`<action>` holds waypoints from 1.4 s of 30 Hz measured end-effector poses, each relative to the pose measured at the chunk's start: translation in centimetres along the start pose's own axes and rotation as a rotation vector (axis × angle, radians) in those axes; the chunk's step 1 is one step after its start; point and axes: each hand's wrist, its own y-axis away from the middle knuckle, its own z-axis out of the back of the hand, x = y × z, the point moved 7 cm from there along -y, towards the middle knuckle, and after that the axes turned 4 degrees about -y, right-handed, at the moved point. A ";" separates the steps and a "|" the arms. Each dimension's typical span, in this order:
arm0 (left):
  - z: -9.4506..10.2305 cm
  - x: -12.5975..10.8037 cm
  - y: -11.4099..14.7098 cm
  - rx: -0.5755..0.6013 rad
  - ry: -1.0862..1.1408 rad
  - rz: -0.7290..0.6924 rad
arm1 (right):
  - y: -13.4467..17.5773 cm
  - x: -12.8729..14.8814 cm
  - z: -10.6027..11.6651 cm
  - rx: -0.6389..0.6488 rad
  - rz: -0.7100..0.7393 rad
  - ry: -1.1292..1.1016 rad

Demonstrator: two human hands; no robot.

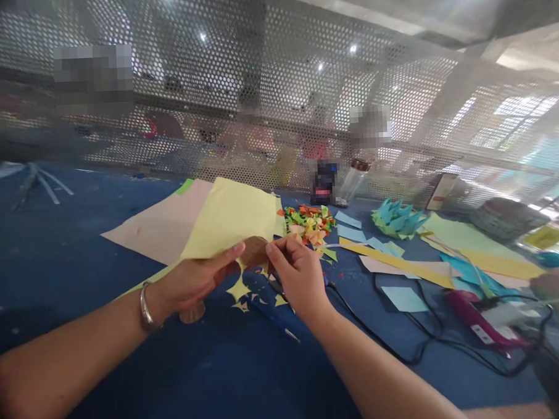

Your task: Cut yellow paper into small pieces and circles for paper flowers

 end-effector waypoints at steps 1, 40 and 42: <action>0.2 0.3 -0.2 -0.064 0.042 0.009 | 0.1 0.0 -0.3 0.021 -0.003 0.008; -0.6 1.5 0.2 -0.156 0.349 0.153 | 0.8 3.3 -1.4 0.030 0.524 0.610; -0.7 1.7 0.3 -0.141 0.375 0.157 | 0.8 3.4 -1.5 0.025 0.526 0.619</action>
